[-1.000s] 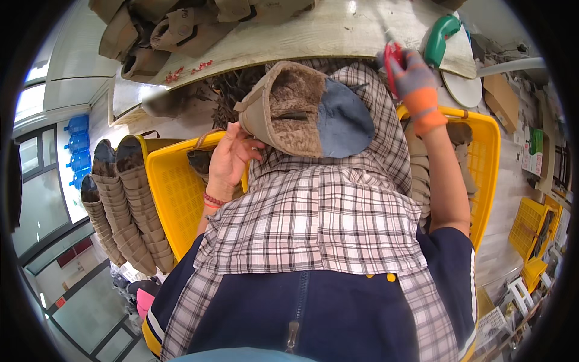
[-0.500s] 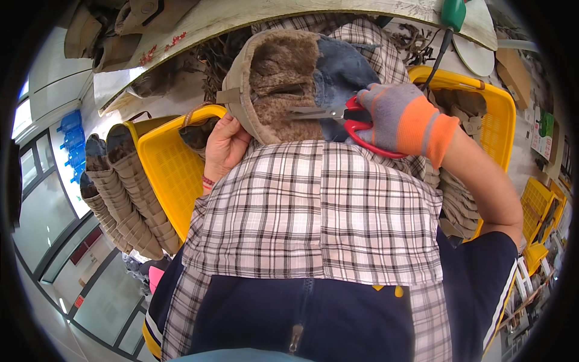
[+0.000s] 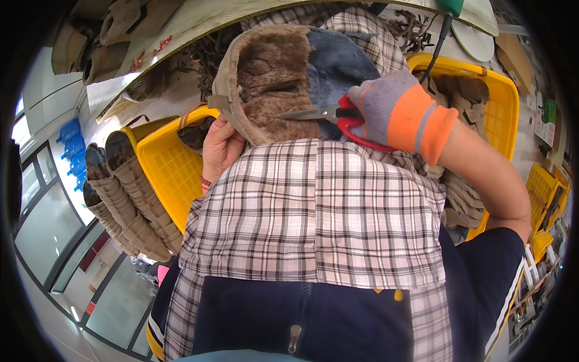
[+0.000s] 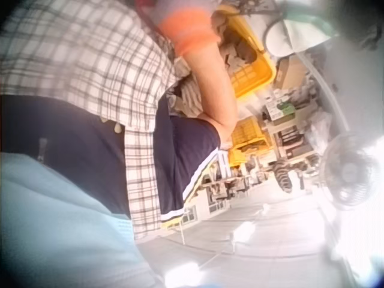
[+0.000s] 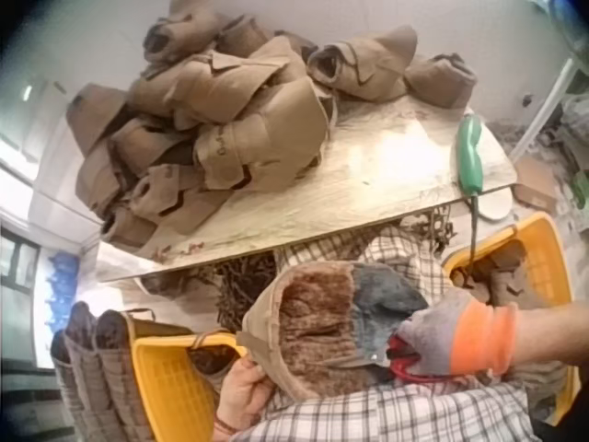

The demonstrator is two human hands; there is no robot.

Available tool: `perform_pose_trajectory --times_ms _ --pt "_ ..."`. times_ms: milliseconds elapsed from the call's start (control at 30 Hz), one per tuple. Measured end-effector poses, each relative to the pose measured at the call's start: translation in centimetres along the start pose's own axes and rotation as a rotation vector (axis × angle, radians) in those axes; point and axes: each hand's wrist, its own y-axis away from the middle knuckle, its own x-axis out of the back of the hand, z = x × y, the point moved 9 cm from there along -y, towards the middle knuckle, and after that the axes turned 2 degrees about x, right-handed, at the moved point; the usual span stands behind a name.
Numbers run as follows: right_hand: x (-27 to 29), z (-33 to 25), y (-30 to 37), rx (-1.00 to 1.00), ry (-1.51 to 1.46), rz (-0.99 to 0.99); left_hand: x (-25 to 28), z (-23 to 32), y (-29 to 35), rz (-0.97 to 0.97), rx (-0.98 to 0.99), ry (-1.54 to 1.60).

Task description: The person uses a handheld electric cutter to trim the edges of beige shoe uppers, then uses scissors to trim the interior lining. The person handles the shoe parts one at a time, placing them into a yellow bin after trimming.

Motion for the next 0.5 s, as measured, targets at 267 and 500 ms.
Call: perform_pose_trajectory --times_ms 267,500 --pt "4.3 0.2 -0.2 0.029 0.081 0.392 -0.8 -0.4 -0.2 -0.012 0.016 0.083" --pt "3.1 1.4 -3.0 -0.067 0.060 0.328 1.5 -1.0 -0.4 -0.036 0.037 0.146"
